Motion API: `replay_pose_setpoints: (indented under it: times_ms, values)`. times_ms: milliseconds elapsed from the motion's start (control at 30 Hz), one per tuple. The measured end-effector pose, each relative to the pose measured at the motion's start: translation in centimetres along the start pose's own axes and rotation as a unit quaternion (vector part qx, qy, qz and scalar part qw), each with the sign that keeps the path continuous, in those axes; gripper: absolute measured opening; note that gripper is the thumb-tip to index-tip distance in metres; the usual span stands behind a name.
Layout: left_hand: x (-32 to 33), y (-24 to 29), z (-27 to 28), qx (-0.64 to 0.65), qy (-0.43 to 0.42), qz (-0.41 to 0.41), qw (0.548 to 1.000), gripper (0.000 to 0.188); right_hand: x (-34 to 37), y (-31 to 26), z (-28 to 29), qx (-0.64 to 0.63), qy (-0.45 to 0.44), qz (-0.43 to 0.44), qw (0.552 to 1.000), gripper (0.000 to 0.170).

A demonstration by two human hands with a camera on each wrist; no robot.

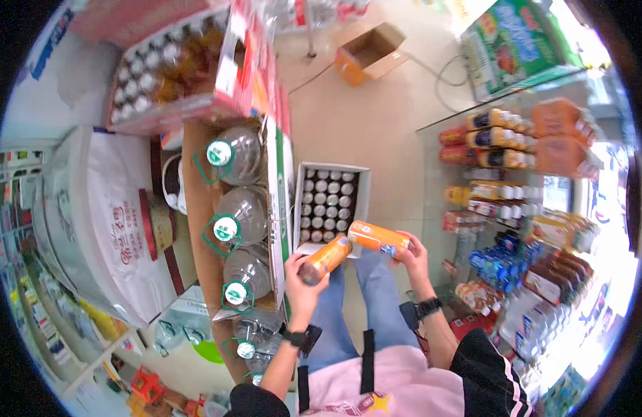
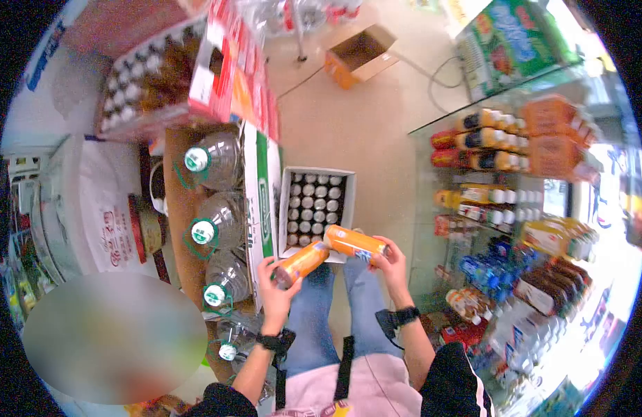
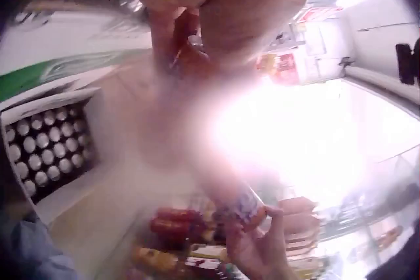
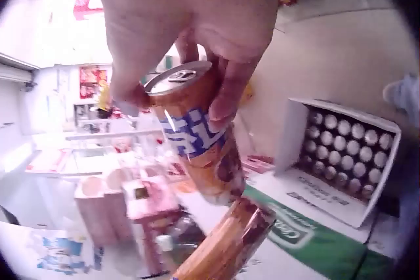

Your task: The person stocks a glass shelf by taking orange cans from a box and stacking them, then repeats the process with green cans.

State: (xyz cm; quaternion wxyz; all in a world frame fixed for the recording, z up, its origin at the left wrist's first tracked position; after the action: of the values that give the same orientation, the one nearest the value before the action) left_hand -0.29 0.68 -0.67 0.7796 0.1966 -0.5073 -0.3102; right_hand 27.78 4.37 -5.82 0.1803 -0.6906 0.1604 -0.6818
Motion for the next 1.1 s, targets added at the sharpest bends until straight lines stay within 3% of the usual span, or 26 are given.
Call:
replay_pose_setpoints:
  times_ms: [67,100,167,200,267,300,333,367,400,433,467,500,533,567,600,633,667,767,833,900,933,967,1033,1067,1100]
  values:
    - [-3.1,1.2,2.1,0.073,-0.003,-0.025,0.997,0.075,-0.1,-4.2,0.1,-0.105,-0.014,0.094,0.99,0.064]
    - [-4.9,9.3,2.4,0.142,0.035,-0.217,0.965,0.077,1.2,-12.7,2.5,-0.111,-0.029,0.277,0.954,0.064]
    - [-1.7,13.3,4.6,0.328,-0.025,-0.303,0.894,0.077,9.0,-16.2,3.1,-0.235,-0.079,0.369,0.896,0.064]
    - [-0.1,15.4,5.5,0.326,-0.035,-0.315,0.891,0.077,11.7,-17.2,2.9,-0.24,-0.073,0.381,0.89,0.064]
    - [2.2,19.7,6.8,0.47,-0.118,-0.277,0.83,0.077,16.2,-19.2,1.8,-0.409,-0.149,0.453,0.778,0.068]
    - [3.3,21.7,6.1,0.524,-0.155,-0.296,0.784,0.066,18.3,-20.0,1.0,-0.412,-0.151,0.458,0.773,0.068]
    - [4.8,24.1,5.4,0.59,-0.216,-0.203,0.751,0.064,20.1,-20.8,0.2,-0.505,-0.237,0.405,0.724,0.068]
    - [6.5,25.8,5.0,0.643,-0.274,-0.101,0.708,0.063,21.5,-21.1,-0.3,-0.588,-0.318,0.34,0.661,0.068]
    - [7.1,26.0,4.6,0.636,-0.28,-0.104,0.711,0.063,22.3,-21.1,-0.5,-0.662,-0.466,0.259,0.527,0.065]
    - [7.0,26.2,3.5,0.637,-0.38,-0.072,0.667,0.062,22.7,-20.7,-0.2,-0.661,-0.467,0.272,0.52,0.065]
    - [7.2,26.7,2.3,0.631,-0.474,-0.037,0.613,0.062,22.8,-20.3,0.4,-0.604,-0.486,0.273,0.57,0.062]
    - [8.0,27.4,1.2,0.63,-0.517,-0.007,0.58,0.06,23.5,-20.1,0.8,-0.545,-0.496,0.27,0.619,0.059]
    - [8.9,28.1,0.2,0.639,-0.551,0.003,0.537,0.061,25.2,-19.9,1.2,-0.507,-0.403,0.295,0.703,0.053]
    - [9.7,28.8,-0.9,0.645,-0.584,0.013,0.493,0.062,27.0,-20.1,1.5,-0.512,-0.395,0.305,0.699,0.053]
    - [10.4,29.6,-2.0,0.635,-0.593,0.019,0.494,0.062,28.5,-20.2,1.9,-0.497,-0.285,0.291,0.766,0.051]
    - [11.2,30.4,-3.0,0.641,-0.649,0.055,0.406,0.062,29.4,-19.9,2.6,-0.476,-0.172,0.271,0.819,0.049]
    - [12.1,31.2,-4.0,0.64,-0.696,0.091,0.313,0.063,29.4,-19.1,4.0,-0.463,-0.177,0.289,0.819,0.048]
    - [14.6,32.4,-7.3,0.669,-0.671,0.047,0.316,0.062,30.8,-17.5,7.1,-0.457,-0.122,0.35,0.809,0.049]
    - [15.9,32.5,-9.2,0.657,-0.692,0.068,0.29,0.06,31.0,-16.1,8.9,-0.465,-0.124,0.362,0.798,0.051]
    - [16.9,32.3,-11.1,0.63,-0.734,0.084,0.241,0.06,30.7,-15.1,10.6,-0.499,-0.143,0.395,0.758,0.055]
    - [17.4,32.5,-11.2,0.613,-0.737,0.113,0.262,0.061,30.6,-14.8,11.1,-0.566,-0.177,0.376,0.713,0.059]
    - [17.7,32.5,-11.4,0.608,-0.741,0.119,0.26,0.061,30.5,-14.1,11.9,-0.568,-0.17,0.381,0.709,0.059]
    - [18.3,32.8,-12.5,0.518,-0.751,0.074,0.404,0.065,30.8,-13.0,13.3,-0.58,-0.379,0.4,0.6,0.061]
    - [19.0,32.9,-13.2,0.486,-0.743,0.057,0.457,0.065,31.1,-12.5,13.8,-0.602,-0.267,0.399,0.638,0.058]
    - [20.4,33.6,-13.4,0.479,-0.748,0.059,0.455,0.065,31.3,-11.9,14.6,-0.603,-0.263,0.406,0.634,0.058]
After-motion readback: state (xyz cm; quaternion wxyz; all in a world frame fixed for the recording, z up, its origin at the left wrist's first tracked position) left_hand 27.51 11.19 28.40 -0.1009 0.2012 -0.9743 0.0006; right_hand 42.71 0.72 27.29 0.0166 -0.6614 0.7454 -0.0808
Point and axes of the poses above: each hand's wrist, its own x-axis away from the middle knuckle, its own z-axis out of the back of the hand, y = z × x, the point moved 1 cm from there along -x, towards the middle knuckle, and after that the axes turned 1 degree about x, right-handed, at the moved point
